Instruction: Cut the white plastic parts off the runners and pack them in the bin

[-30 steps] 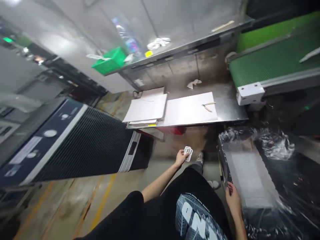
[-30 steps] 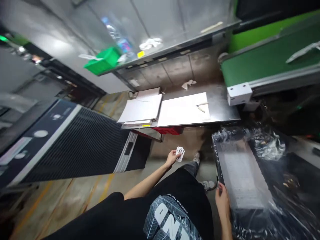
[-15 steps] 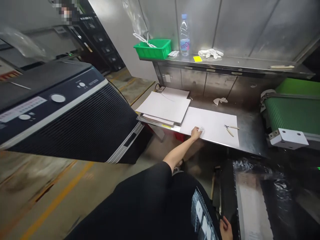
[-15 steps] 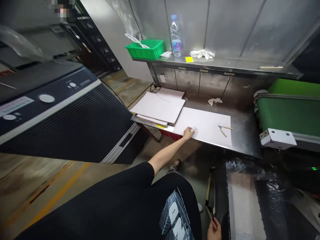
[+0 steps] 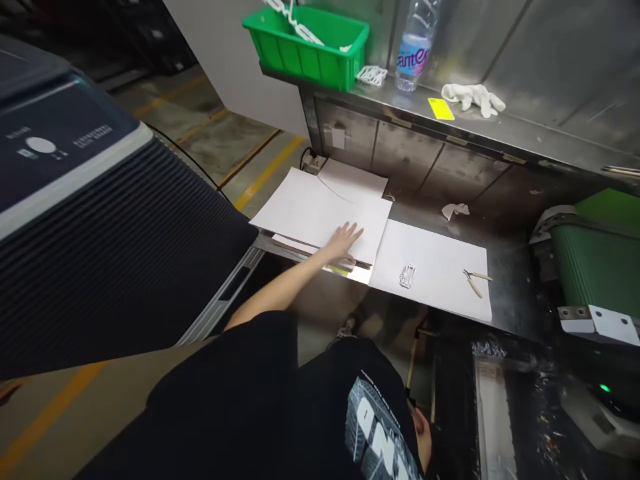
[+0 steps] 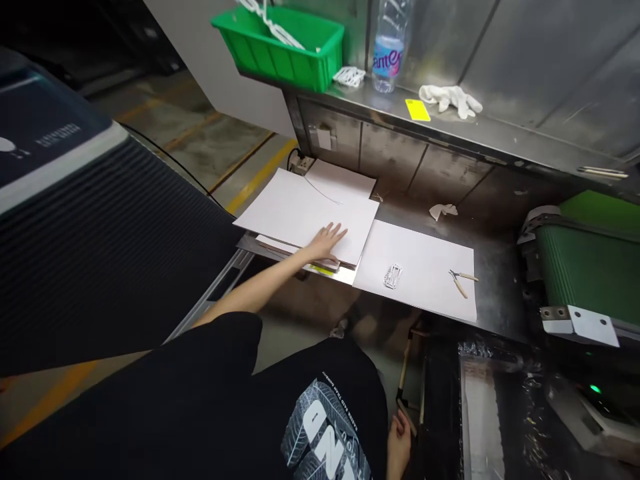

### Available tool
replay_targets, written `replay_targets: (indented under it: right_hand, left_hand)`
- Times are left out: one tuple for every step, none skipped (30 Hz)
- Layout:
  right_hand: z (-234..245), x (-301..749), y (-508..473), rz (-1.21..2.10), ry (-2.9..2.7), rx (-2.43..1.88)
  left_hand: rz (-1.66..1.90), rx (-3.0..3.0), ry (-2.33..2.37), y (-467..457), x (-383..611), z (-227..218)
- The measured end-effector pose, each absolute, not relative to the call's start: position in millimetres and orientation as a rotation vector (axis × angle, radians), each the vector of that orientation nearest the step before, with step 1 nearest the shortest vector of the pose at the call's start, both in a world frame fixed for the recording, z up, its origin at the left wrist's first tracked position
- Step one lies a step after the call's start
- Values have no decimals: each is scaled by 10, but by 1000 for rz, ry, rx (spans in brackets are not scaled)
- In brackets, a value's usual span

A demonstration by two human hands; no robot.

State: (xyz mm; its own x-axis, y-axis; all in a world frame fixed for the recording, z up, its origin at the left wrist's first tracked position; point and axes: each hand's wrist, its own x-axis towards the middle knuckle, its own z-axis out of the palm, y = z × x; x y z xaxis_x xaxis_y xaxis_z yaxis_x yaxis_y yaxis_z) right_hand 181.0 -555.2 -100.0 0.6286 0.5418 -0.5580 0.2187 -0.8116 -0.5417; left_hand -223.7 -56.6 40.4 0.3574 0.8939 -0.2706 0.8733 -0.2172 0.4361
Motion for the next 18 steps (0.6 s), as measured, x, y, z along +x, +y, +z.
replay_targets:
  right_hand:
    - [-968, 1839, -5520, 1010, -589, -2443]
    - [-937, 1881, -5477, 998, -586, -2458]
    - [-908, 1930, -5421, 990, -587, -2472]
    - [-881, 1980, -5354, 982, -590, -2483]
    - [-857, 2026, -5278, 975, -597, -2487]
    - [-836, 2062, -5196, 967, -607, -2485]
    - [-819, 2086, -5114, 959, -618, -2477]
    - [-804, 2096, -5034, 955, -632, -2463]
    - [-793, 2091, -4963, 952, -646, -2444]
    - [-786, 2070, -4902, 952, -658, -2424]
    - [-782, 2037, -4856, 955, -668, -2402]
    - [-784, 1991, -4825, 960, -674, -2383]
    - [-790, 1937, -4809, 969, -678, -2366]
    - [-799, 1876, -4809, 981, -680, -2354]
    - [-812, 1812, -4823, 997, -680, -2346]
    - [-826, 1748, -4848, 1018, -680, -2339]
    - [-841, 1685, -4882, 1041, -680, -2334]
    - [-854, 1626, -4921, 1068, -679, -2328]
  left_hand:
    - [-24, 2121, 1495, -486, -2424, 387]
    - [-90, 2135, 1456, -418, -2566, 367]
    - [-145, 2150, 1417, -359, -2668, 348]
    - [-187, 2166, 1381, -307, -2735, 332]
    - [-218, 2184, 1351, -259, -2775, 321]
    - [-242, 2200, 1328, -213, -2795, 315]
    - [-264, 2213, 1309, -168, -2805, 314]
    - [-283, 2223, 1290, -125, -2808, 317]
    - [-300, 2232, 1271, -87, -2809, 322]
    - [-313, 2239, 1254, -55, -2810, 328]
    - [-321, 2245, 1242, -33, -2811, 332]
    - [-323, 2252, 1236, -22, -2811, 334]
    - [-318, 2259, 1239, -23, -2810, 332]
    - [-309, 2266, 1249, -34, -2808, 328]
    - [-297, 2274, 1262, -54, -2804, 322]
    - [-285, 2282, 1275, -78, -2799, 315]
    - [-275, 2289, 1284, -101, -2794, 308]
    - [-269, 2297, 1289, -122, -2790, 303]
